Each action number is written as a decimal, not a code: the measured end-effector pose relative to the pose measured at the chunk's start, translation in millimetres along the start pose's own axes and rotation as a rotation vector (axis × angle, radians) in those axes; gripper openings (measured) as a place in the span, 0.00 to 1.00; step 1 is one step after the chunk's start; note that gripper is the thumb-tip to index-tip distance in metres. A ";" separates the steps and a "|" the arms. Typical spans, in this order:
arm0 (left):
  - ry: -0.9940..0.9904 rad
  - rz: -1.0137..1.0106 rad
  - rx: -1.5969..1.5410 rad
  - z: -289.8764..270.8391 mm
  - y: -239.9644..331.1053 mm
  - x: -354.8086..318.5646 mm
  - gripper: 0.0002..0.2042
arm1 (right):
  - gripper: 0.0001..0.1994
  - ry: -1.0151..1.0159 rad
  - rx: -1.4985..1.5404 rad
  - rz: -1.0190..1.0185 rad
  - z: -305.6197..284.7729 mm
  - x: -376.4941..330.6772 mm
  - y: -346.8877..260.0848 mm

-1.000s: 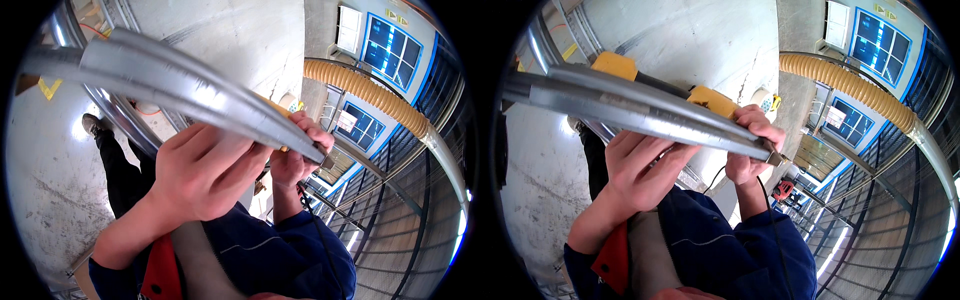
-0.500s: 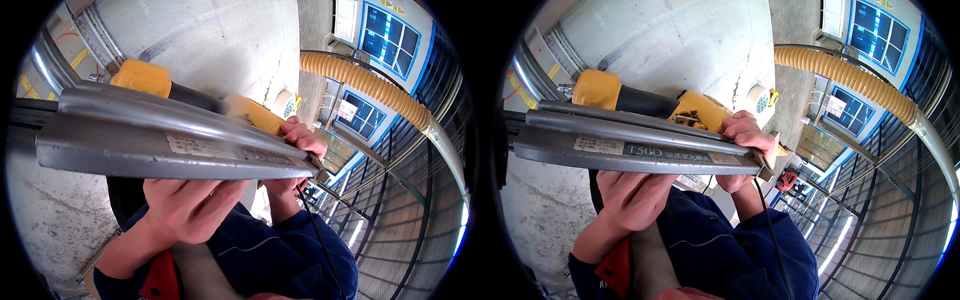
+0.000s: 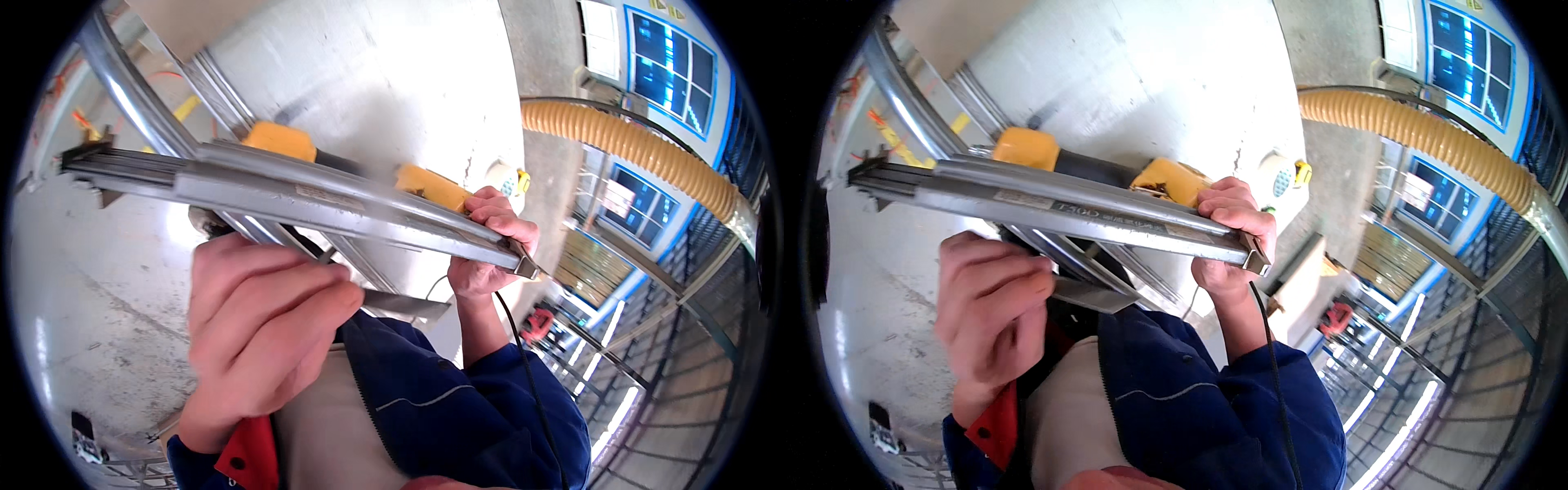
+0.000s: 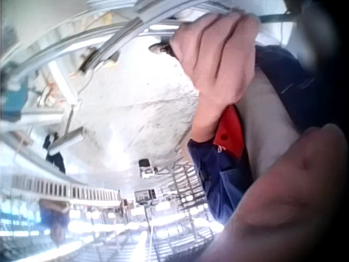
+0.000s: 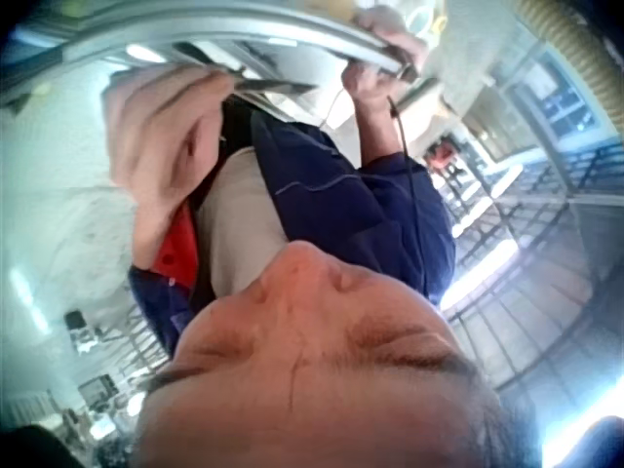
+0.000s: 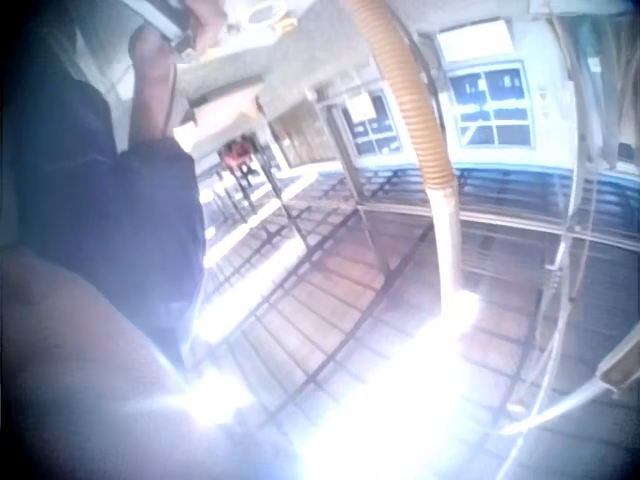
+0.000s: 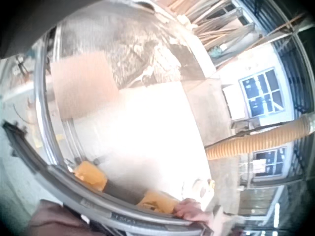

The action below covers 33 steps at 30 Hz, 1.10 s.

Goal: The person uses a pneumatic nail gun to fasten a metal profile to a larger metal frame structure. They align the pieces and drive fasteners along the length of the profile. Later, they handle a small piece of cardboard and reposition the frame on the workbench.

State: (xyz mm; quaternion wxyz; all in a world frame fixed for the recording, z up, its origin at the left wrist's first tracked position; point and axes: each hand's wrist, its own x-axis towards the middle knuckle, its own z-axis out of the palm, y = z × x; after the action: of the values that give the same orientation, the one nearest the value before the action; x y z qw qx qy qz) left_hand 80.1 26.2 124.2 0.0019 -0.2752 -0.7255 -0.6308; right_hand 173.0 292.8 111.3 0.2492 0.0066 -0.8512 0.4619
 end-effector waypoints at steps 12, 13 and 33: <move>-0.340 0.148 0.449 9.7 34.3 110.2 0.20 | 0.19 0.059 0.066 0.096 1.8 0.4 6.8; -0.537 0.069 0.496 9.1 30.7 105.0 0.21 | 0.22 0.067 0.064 0.139 1.6 -2.4 7.3; -0.226 -0.728 -0.280 -74.4 200.1 72.6 0.20 | 0.31 0.203 1.080 0.316 -61.9 78.5 -137.8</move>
State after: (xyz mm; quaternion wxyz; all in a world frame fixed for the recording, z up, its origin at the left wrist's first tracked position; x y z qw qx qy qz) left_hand 73.3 -2.6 347.7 -0.3390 -0.0655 -0.6784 -0.6485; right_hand 163.5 279.9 280.8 0.2190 -0.0391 -0.4569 0.8613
